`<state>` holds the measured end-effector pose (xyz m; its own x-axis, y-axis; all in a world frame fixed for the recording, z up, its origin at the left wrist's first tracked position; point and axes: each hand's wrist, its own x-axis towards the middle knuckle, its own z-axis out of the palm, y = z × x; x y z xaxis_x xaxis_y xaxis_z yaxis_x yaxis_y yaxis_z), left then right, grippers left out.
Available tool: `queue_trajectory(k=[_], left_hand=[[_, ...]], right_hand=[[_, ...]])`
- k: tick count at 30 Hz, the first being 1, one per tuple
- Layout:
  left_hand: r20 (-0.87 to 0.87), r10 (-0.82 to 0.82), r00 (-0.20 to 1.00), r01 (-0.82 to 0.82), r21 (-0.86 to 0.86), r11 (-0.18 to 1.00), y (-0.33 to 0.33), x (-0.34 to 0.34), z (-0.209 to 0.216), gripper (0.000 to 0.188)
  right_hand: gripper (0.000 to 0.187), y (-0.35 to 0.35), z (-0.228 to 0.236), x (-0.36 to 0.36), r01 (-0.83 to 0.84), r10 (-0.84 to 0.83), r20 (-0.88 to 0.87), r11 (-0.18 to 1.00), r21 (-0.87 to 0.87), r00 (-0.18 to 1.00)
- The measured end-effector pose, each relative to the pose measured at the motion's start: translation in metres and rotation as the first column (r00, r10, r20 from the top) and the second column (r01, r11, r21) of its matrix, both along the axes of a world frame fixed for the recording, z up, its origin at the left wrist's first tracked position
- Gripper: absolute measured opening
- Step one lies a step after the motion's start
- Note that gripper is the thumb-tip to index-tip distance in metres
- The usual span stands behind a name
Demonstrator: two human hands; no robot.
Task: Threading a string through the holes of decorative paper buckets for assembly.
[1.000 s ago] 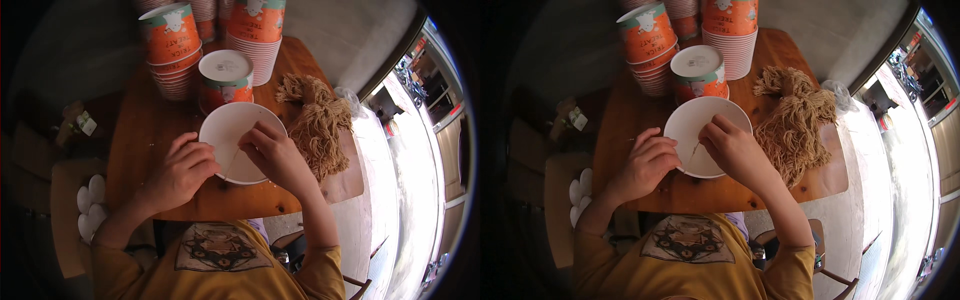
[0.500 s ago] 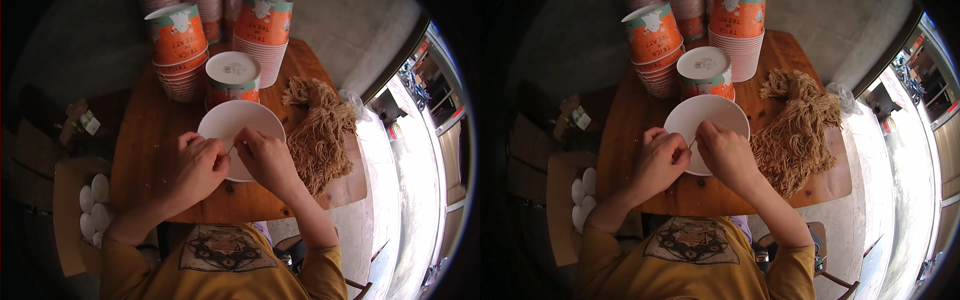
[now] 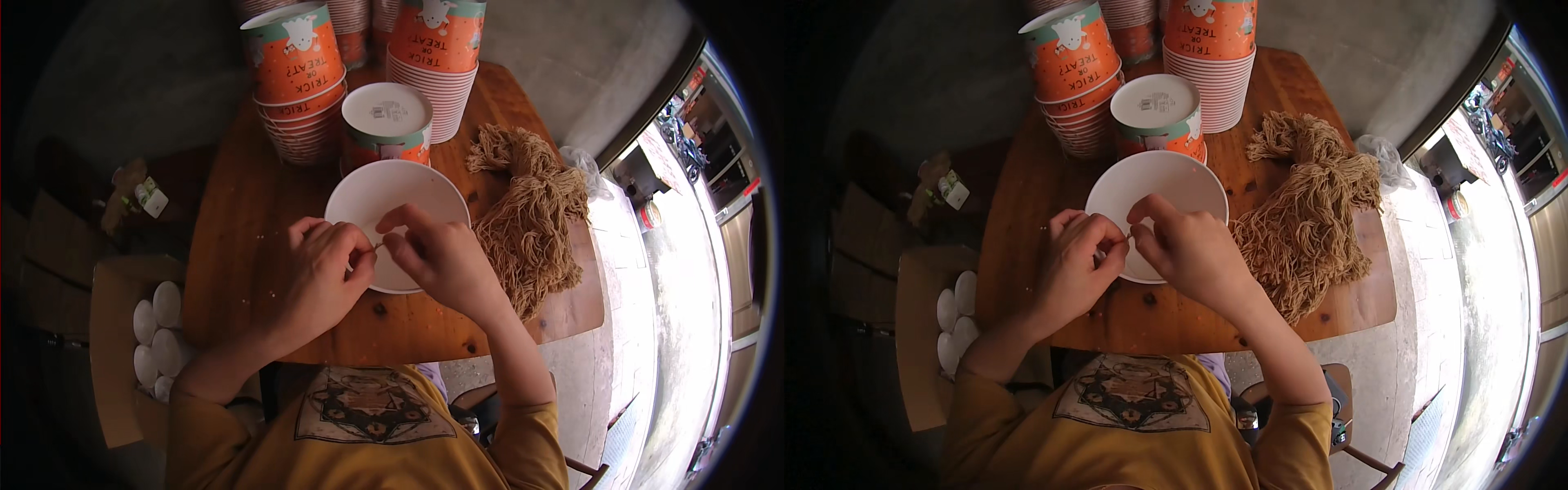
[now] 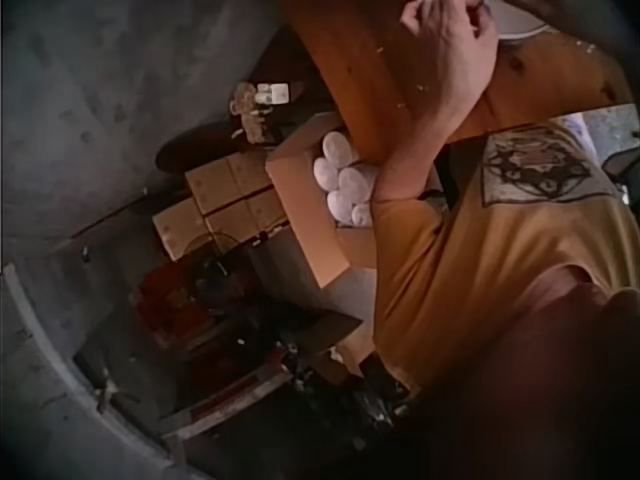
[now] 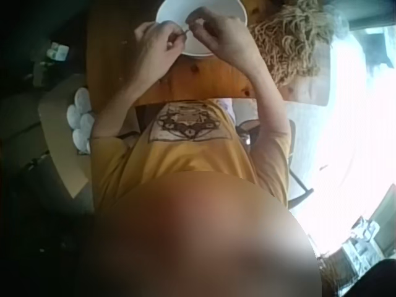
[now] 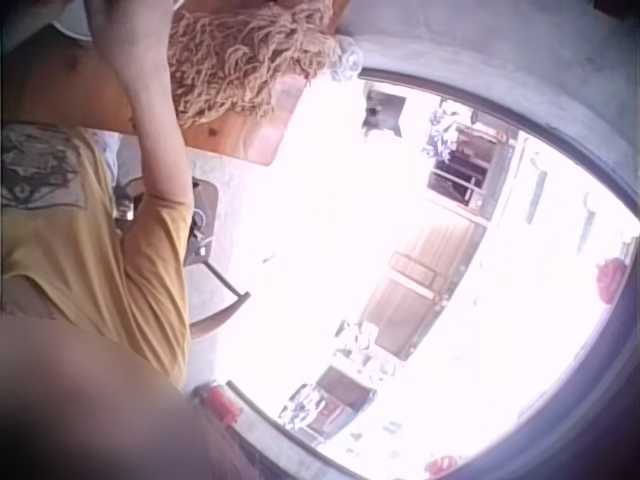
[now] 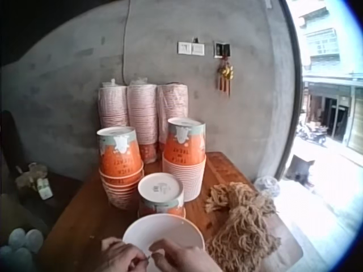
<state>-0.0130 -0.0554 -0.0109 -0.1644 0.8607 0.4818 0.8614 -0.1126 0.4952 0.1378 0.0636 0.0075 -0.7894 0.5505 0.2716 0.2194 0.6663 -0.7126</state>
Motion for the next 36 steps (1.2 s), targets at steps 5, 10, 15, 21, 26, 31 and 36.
queue_trajectory(k=[5,10,15,21,26,31,36], left_hand=[[-0.037,-0.008,0.999,0.009,0.026,1.000,0.001,0.000,0.000,0.016],[-0.055,-0.010,0.998,0.012,0.045,0.999,0.000,-0.001,-0.002,0.019],[-0.062,-0.014,0.998,0.018,0.056,0.998,0.001,0.000,-0.003,0.019],[-0.077,-0.017,0.997,0.023,0.068,0.997,0.003,0.000,-0.001,0.020],[-0.081,-0.057,0.995,0.062,0.070,0.996,0.005,-0.005,-0.002,0.020],[0.001,-0.057,0.998,0.057,0.046,0.997,-0.003,-0.006,-0.007,0.018],[0.055,-0.209,0.976,0.205,0.067,0.976,-0.007,-0.014,-0.004,0.018]], right_hand=[[0.012,0.000,0.001,0.001,0.013,-0.013,0.026,1.000,-0.004,1.000],[0.013,-0.002,0.006,0.002,0.000,-0.003,0.121,1.000,0.023,0.993],[0.012,-0.003,-0.006,0.000,0.005,-0.012,0.058,0.993,0.121,0.998],[0.008,-0.008,-0.010,-0.004,0.030,-0.042,0.041,0.966,0.258,0.998],[0.008,-0.014,-0.012,-0.006,0.098,-0.095,-0.027,0.945,0.312,0.995],[0.015,0.005,0.027,0.009,-0.122,0.150,0.110,0.966,-0.227,0.983],[0.007,0.034,0.012,0.015,-0.273,0.261,0.082,0.939,0.208,0.962]])
